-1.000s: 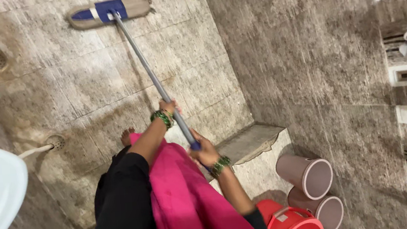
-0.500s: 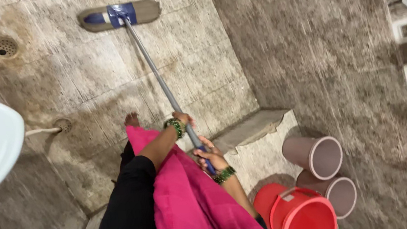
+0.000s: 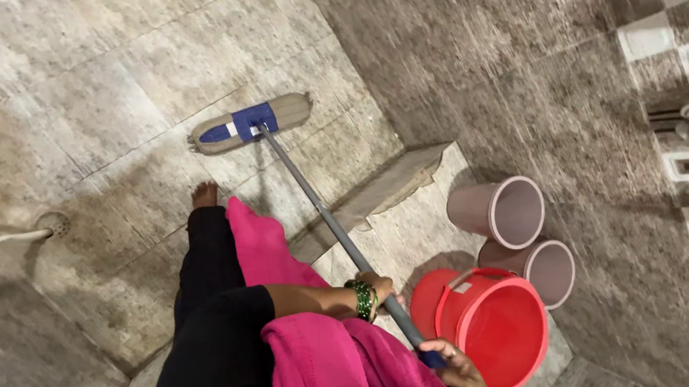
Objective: The person mops the tiled floor of a bathroom using a flat mop, navigating around fixtures like a urinal and a toilet.
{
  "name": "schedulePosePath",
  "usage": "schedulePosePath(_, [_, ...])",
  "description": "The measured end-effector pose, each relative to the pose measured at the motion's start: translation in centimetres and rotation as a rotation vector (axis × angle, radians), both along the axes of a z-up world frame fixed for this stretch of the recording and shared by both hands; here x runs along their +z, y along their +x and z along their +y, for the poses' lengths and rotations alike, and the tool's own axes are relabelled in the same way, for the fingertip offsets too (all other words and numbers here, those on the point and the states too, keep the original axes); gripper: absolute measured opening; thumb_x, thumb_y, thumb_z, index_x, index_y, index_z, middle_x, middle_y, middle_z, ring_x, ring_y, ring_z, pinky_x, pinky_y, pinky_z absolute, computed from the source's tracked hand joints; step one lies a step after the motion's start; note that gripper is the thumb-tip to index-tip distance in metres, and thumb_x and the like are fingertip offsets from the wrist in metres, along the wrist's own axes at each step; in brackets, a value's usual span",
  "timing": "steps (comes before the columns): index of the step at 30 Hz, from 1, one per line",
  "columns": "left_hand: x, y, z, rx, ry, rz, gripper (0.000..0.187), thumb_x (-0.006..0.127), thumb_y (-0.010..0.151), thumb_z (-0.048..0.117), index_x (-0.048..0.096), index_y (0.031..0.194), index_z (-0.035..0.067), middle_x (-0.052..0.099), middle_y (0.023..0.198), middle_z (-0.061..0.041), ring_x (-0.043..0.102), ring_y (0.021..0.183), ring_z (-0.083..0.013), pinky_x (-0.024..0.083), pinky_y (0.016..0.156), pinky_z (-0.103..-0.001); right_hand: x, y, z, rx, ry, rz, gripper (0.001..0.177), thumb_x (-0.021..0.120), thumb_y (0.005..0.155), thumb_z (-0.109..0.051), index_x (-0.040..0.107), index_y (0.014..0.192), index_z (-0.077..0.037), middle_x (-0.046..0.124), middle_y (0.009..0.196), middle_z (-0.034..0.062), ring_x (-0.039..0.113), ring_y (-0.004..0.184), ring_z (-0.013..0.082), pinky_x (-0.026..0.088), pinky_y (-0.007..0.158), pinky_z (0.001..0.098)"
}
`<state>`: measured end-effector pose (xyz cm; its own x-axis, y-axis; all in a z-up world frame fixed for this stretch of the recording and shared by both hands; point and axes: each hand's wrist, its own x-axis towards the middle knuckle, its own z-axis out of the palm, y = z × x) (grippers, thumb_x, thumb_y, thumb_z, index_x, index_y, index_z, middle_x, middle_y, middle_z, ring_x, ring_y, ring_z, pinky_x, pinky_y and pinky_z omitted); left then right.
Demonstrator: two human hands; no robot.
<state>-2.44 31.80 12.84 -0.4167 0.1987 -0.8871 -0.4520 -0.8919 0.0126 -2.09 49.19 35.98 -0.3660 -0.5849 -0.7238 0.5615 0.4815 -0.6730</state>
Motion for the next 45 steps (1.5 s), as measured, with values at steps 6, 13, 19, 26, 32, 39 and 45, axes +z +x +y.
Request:
schedulePosePath(6, [-3.0, -2.0, -2.9, 0.116, -0.046, -0.035, 0.009, 0.054, 0.097, 0.004, 0.050, 0.099, -0.005, 0.061, 0.074, -0.018, 0.067, 0.056, -0.0325, 0.061, 0.050, -0.051, -2.7, -0.8, -3.9, 0.208, -0.086, 0.343, 0.019, 0.067, 0.084, 0.014, 0.069, 0.096, 0.000, 0.067, 0.104, 0.0114, 0.065, 0.098, 0.0187, 0.053, 0.092, 0.0304])
schedulePosePath(13, [-6.8, -9.6, -14.5, 0.256, -0.158, 0.111, 0.015, 0.051, 0.099, 0.011, 0.048, 0.095, -0.003, 0.057, 0.070, -0.017, 0.062, 0.050, -0.0294, 0.057, 0.045, -0.048, -2.4, -6.5, -19.4, -0.054, 0.119, 0.042, 0.017, 0.069, 0.081, 0.010, 0.065, 0.092, -0.003, 0.071, 0.100, 0.0091, 0.047, 0.048, 0.0041, 0.035, 0.034, 0.0201])
schedulePosePath(19, [-8.0, -16.5, -28.0, 0.288, -0.180, 0.086, 0.015, 0.055, 0.098, 0.012, 0.051, 0.094, -0.002, 0.060, 0.074, -0.016, 0.064, 0.053, -0.0267, 0.059, 0.049, -0.044, -3.7, -14.4, -32.4, 0.026, 0.005, 0.041, 0.022, 0.067, 0.081, 0.011, 0.064, 0.097, -0.003, 0.072, 0.096, 0.0068, 0.049, 0.053, 0.0030, 0.036, 0.038, 0.0200])
schedulePosePath(26, [-7.6, -22.4, -43.1, 0.420, -0.175, 0.180, 0.020, 0.060, 0.096, 0.012, 0.056, 0.099, -0.008, 0.062, 0.074, -0.017, 0.066, 0.057, -0.0273, 0.063, 0.054, -0.046, -4.4, -21.5, -46.6, 0.185, 0.003, 0.023, 0.025, 0.066, 0.084, 0.010, 0.064, 0.104, -0.005, 0.060, 0.073, 0.0038, 0.048, 0.048, 0.0046, 0.035, 0.037, 0.0198])
schedulePosePath(32, [-7.9, -27.1, -50.9, 0.516, -0.167, 0.210, 0.015, 0.060, 0.095, 0.009, 0.055, 0.100, -0.004, 0.062, 0.074, -0.012, 0.066, 0.060, -0.0250, 0.062, 0.056, -0.044, -4.5, -27.0, -55.2, 0.256, 0.034, 0.047, 0.028, 0.066, 0.083, 0.012, 0.063, 0.105, -0.004, 0.058, 0.074, 0.0019, 0.049, 0.049, 0.0038, 0.035, 0.037, 0.0195])
schedulePosePath(39, [-9.2, -31.5, -53.9, 0.532, -0.209, 0.195, 0.012, 0.059, 0.095, 0.008, 0.056, 0.097, -0.004, 0.060, 0.072, -0.012, 0.066, 0.059, -0.0253, 0.061, 0.055, -0.045, -5.3, -31.3, -59.3, 0.237, 0.074, 0.012, 0.039, 0.063, 0.078, 0.015, 0.063, 0.112, -0.005, 0.063, 0.101, 0.0044, 0.054, 0.055, 0.0048, 0.039, 0.037, 0.0185])
schedulePosePath(45, [-9.6, -36.0, -55.9, 0.572, -0.250, 0.154, 0.017, 0.059, 0.096, 0.009, 0.052, 0.104, -0.004, 0.060, 0.072, -0.012, 0.064, 0.057, -0.0262, 0.060, 0.053, -0.046, -6.8, -36.8, -60.6, 0.248, 0.041, -0.024, 0.043, 0.063, 0.079, 0.016, 0.061, 0.116, -0.005, 0.060, 0.103, 0.0058, 0.055, 0.058, 0.0056, 0.039, 0.036, 0.0189])
